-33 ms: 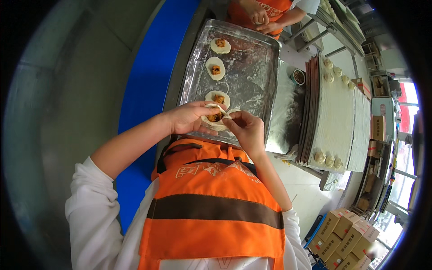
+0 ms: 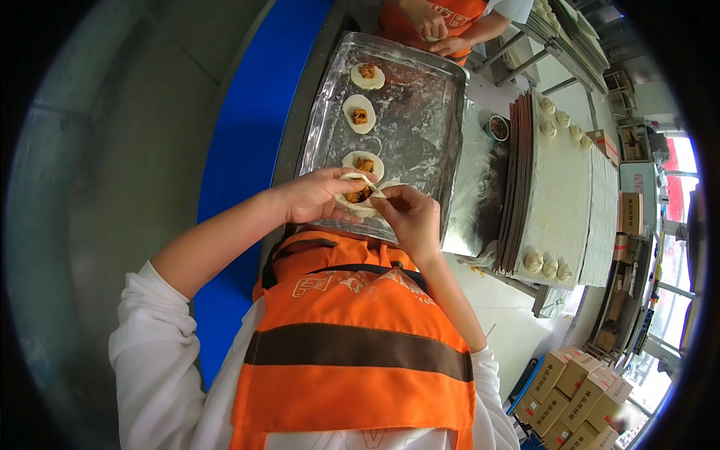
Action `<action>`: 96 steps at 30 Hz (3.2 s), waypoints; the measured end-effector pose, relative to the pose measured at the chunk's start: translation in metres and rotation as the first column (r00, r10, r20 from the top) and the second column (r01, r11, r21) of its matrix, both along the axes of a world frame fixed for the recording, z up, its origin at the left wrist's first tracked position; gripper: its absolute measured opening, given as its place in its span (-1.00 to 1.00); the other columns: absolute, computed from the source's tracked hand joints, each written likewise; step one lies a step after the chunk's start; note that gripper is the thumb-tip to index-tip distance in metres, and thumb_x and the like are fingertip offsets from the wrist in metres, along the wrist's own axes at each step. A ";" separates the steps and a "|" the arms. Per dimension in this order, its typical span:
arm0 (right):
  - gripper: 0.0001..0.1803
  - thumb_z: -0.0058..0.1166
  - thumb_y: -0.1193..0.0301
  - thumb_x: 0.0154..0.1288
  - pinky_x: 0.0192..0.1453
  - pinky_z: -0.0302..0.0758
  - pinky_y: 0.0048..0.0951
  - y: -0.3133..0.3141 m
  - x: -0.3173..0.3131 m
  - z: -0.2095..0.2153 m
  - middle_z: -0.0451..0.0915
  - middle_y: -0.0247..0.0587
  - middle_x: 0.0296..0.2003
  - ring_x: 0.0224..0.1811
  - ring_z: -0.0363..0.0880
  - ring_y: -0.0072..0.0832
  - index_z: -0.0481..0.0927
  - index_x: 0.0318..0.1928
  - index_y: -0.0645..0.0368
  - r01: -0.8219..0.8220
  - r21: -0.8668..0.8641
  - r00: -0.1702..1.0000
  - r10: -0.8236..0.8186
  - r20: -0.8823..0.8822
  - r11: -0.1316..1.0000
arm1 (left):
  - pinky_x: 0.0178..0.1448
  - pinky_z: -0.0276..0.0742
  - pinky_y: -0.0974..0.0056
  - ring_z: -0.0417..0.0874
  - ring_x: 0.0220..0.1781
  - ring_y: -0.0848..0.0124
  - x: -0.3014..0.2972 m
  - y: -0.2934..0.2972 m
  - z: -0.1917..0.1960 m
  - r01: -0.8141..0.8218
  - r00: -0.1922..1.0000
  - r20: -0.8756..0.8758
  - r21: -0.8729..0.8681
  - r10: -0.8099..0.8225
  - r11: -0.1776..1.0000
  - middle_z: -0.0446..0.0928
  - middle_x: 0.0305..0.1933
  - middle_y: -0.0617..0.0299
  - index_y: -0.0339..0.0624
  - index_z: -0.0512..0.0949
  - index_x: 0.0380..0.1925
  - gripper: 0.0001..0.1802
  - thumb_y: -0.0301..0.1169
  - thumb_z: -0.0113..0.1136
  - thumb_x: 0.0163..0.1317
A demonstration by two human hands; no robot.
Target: The person places filling onto dough circles on a moving conveyor belt, folds the dough to enclose the filling, and places the finished dumplings onto a metal tray. The person repeats this process continuously alongside other workers.
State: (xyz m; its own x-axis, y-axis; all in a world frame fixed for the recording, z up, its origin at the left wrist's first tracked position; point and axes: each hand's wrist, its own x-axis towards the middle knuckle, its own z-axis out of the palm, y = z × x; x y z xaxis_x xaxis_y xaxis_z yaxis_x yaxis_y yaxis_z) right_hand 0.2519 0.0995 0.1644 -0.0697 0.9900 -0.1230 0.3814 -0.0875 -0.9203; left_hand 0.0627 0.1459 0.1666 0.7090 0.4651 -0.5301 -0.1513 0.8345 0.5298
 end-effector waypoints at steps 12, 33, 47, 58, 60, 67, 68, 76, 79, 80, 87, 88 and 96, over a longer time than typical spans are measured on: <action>-0.80 0.19 0.48 -0.07 -0.44 0.45 -0.47 0.012 -0.005 0.012 0.51 -0.18 -0.50 -0.56 0.52 -0.40 0.53 -0.37 0.25 -0.253 0.158 0.930 0.195 0.312 0.955 | -0.17 0.41 0.45 0.48 -0.19 0.56 0.005 0.004 0.000 0.268 0.917 -0.367 0.287 -0.153 0.920 0.47 -0.17 0.24 -0.18 0.39 0.03 -0.56 -0.56 -0.10 0.08; -0.82 0.20 0.43 -0.06 -0.48 0.44 -0.39 0.011 -0.008 0.016 0.53 -0.12 -0.63 -0.59 0.54 -0.29 0.52 -0.47 0.27 -0.070 0.268 0.972 0.005 0.237 0.961 | -0.10 0.44 0.42 0.47 -0.09 0.53 0.010 0.020 0.005 0.336 0.902 -0.371 0.276 -0.223 0.901 0.43 -0.06 0.27 -0.10 0.38 0.07 -0.59 -0.52 -0.12 0.18; -0.78 0.20 0.43 -0.01 -0.43 0.47 -0.53 0.019 -0.010 0.032 0.57 -0.16 -0.58 -0.57 0.56 -0.51 0.48 -0.37 0.28 -0.008 0.274 0.958 -0.071 0.277 0.962 | -0.05 0.40 0.40 0.48 -0.11 0.50 0.034 0.009 -0.007 -0.114 0.960 -0.172 0.478 0.220 0.871 0.47 -0.14 0.21 -0.27 0.39 0.00 -0.32 0.14 -0.29 0.24; -0.88 0.15 0.47 0.01 -0.53 0.41 -0.49 0.016 -0.008 0.035 0.54 -0.12 -0.62 -0.63 0.54 -0.39 0.56 -0.41 0.25 -0.145 0.320 0.921 0.009 0.390 0.936 | -0.03 0.44 0.31 0.51 -0.10 0.42 0.054 -0.008 -0.035 -0.608 0.789 0.176 0.089 0.588 0.789 0.50 -0.17 0.14 -0.27 0.43 -0.11 -0.39 0.03 -0.43 0.32; -0.86 0.16 0.46 0.00 -0.51 0.42 -0.48 0.018 -0.007 0.037 0.55 -0.15 -0.61 -0.63 0.54 -0.42 0.56 -0.39 0.25 -0.136 0.335 0.947 0.022 0.322 0.932 | -0.07 0.46 0.31 0.51 -0.14 0.44 0.051 -0.008 -0.034 -0.566 0.822 0.144 0.117 0.550 0.816 0.51 -0.20 0.16 -0.27 0.47 -0.16 -0.39 0.02 -0.43 0.33; -0.84 0.18 0.47 -0.03 -0.44 0.43 -0.50 0.035 -0.005 0.051 0.57 -0.21 -0.54 -0.54 0.54 -0.49 0.55 -0.39 0.26 -0.182 -0.016 0.916 0.175 0.361 0.983 | -0.38 0.50 0.41 0.54 -0.47 0.50 0.047 -0.005 -0.023 -0.521 0.825 -0.098 0.250 0.557 0.816 0.53 -0.47 0.23 -0.30 0.53 -0.35 -0.29 0.13 -0.41 0.27; -0.85 0.17 0.47 -0.03 -0.44 0.43 -0.50 0.032 -0.006 0.053 0.57 -0.21 -0.54 -0.54 0.54 -0.50 0.55 -0.39 0.25 -0.272 0.075 0.884 0.218 0.413 0.959 | -0.45 0.49 0.41 0.54 -0.49 0.49 0.044 -0.005 -0.026 -0.494 0.843 -0.099 0.247 0.529 0.834 0.53 -0.46 0.23 -0.30 0.53 -0.35 -0.29 0.13 -0.41 0.27; -0.81 0.18 0.48 -0.03 -0.44 0.42 -0.53 0.046 -0.013 0.062 0.51 -0.24 -0.57 -0.53 0.48 -0.58 0.55 -0.33 0.23 -0.339 -0.012 0.893 0.326 0.310 0.941 | -0.63 0.44 0.38 0.53 -0.54 0.47 0.032 -0.001 -0.027 -0.290 0.918 -0.150 0.378 0.367 0.879 0.52 -0.49 0.23 -0.31 0.55 -0.40 -0.23 0.19 -0.44 0.23; -0.81 0.19 0.46 -0.02 -0.43 0.41 -0.55 0.052 -0.004 0.056 0.54 -0.23 -0.53 -0.50 0.48 -0.64 0.56 -0.34 0.23 -0.396 -0.148 0.861 0.422 0.282 0.906 | -0.66 0.41 0.40 0.52 -0.56 0.48 0.031 -0.002 -0.029 -0.230 0.929 -0.198 0.357 0.314 0.905 0.50 -0.52 0.19 -0.33 0.53 -0.33 -0.19 0.25 -0.43 0.19; -0.81 0.19 0.46 -0.02 -0.43 0.42 -0.54 0.050 -0.006 0.059 0.54 -0.23 -0.52 -0.50 0.48 -0.62 0.56 -0.34 0.23 -0.417 -0.144 0.834 0.440 0.332 0.898 | -0.67 0.40 0.41 0.52 -0.56 0.48 0.028 -0.002 -0.029 -0.208 0.932 -0.215 0.345 0.293 0.915 0.50 -0.53 0.18 -0.33 0.53 -0.33 -0.18 0.26 -0.44 0.19; -0.86 0.16 0.50 -0.01 -0.40 0.45 -0.49 0.047 -0.016 0.076 0.54 -0.22 -0.51 -0.51 0.52 -0.46 0.57 -0.36 0.21 -0.667 0.107 0.653 0.510 0.561 0.737 | -0.73 0.30 0.40 0.46 -0.69 0.50 0.021 0.007 -0.025 0.059 0.982 -0.190 0.381 0.016 0.923 0.47 -0.61 0.20 -0.28 0.50 -0.42 -0.14 0.34 -0.51 0.13; -0.86 0.16 0.51 -0.01 -0.41 0.45 -0.49 0.049 -0.019 0.075 0.54 -0.21 -0.51 -0.51 0.53 -0.43 0.57 -0.35 0.20 -0.608 0.110 0.721 0.490 0.489 0.786 | -0.73 0.29 0.41 0.45 -0.70 0.50 0.024 0.009 -0.023 0.059 0.982 -0.186 0.394 0.017 0.917 0.48 -0.60 0.20 -0.27 0.49 -0.41 -0.13 0.35 -0.52 0.12; -0.78 0.12 0.50 -0.03 -0.43 0.43 -0.40 0.047 0.002 0.085 0.48 -0.29 -0.49 -0.45 0.50 -0.37 0.51 -0.27 0.14 -0.805 0.101 0.504 0.584 0.637 0.585 | -0.68 0.24 0.45 0.43 -0.67 0.52 0.014 0.009 -0.017 0.193 0.980 -0.015 0.262 -0.196 0.946 0.50 -0.55 0.24 -0.27 0.47 -0.36 -0.05 0.41 -0.64 0.06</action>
State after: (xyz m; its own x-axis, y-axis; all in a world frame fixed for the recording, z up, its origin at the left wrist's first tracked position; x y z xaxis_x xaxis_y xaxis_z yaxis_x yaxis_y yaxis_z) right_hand 0.2536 0.1468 0.2499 -0.7934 0.6075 -0.0385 0.5511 0.6900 -0.4693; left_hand 0.0769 0.1546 0.1501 0.8046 0.4387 -0.4002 -0.0070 0.6810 0.7323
